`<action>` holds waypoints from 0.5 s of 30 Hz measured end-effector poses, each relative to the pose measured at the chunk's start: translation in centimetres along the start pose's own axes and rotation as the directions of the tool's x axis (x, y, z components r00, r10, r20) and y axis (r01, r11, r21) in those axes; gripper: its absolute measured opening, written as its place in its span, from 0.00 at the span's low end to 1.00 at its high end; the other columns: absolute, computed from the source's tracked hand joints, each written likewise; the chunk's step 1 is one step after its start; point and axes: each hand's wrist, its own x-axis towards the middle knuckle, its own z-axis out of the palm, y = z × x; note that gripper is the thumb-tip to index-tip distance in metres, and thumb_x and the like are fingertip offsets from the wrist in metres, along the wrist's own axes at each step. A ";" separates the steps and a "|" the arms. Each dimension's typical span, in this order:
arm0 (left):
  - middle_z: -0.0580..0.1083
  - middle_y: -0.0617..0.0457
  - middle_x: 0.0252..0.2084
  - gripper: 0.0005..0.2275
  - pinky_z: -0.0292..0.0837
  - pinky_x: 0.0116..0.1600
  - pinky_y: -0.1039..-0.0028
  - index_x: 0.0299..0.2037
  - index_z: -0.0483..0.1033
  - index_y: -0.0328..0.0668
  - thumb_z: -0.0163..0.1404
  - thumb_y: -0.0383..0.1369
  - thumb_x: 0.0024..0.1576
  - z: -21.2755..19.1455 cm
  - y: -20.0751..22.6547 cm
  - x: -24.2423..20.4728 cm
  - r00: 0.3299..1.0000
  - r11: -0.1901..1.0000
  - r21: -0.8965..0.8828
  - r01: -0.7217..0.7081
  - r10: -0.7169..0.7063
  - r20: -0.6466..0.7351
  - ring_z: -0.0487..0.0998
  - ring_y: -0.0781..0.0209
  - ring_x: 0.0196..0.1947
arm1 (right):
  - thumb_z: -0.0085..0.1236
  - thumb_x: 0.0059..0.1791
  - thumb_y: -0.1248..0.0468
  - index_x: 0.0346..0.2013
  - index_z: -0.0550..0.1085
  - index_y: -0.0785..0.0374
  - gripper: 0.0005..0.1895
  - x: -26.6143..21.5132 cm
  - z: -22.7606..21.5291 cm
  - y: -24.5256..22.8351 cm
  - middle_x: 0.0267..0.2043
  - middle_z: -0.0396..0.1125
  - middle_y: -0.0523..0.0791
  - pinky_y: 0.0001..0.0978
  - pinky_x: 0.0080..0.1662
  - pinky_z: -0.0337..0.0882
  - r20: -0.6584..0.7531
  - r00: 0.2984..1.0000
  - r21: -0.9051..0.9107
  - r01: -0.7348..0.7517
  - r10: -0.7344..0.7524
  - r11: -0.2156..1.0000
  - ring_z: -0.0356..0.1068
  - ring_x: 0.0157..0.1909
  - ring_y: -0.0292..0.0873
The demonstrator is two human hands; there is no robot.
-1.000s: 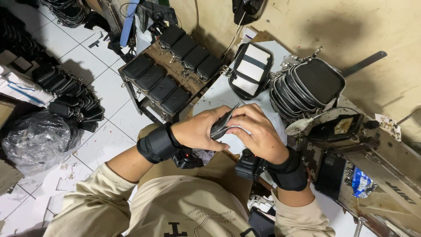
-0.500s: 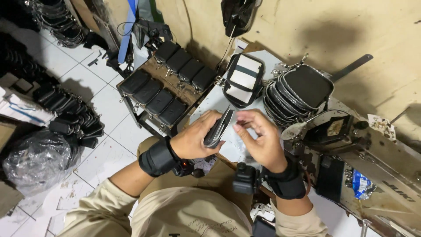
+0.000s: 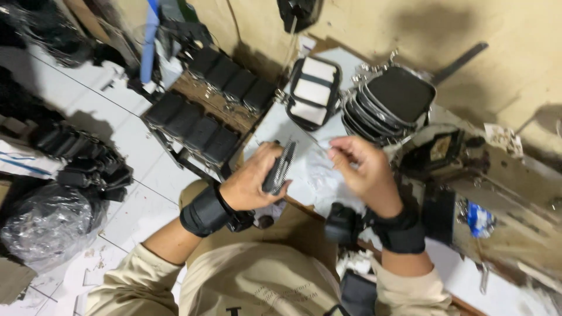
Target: Assembling small pouches by threading straps through buckles and organizing components on a workbench.
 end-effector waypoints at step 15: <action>0.68 0.44 0.39 0.22 0.70 0.45 0.60 0.52 0.65 0.32 0.61 0.25 0.49 1.9 -1.9 -0.9 0.991 0.988 -0.134 0.077 -0.090 -0.097 0.73 0.43 0.40 | 0.45 0.52 0.68 0.40 0.79 0.68 0.13 -1.2 -0.9 8.9 0.39 0.74 0.64 0.59 0.48 0.72 0.351 0.758 -0.602 -0.267 0.549 0.753 0.74 0.48 0.71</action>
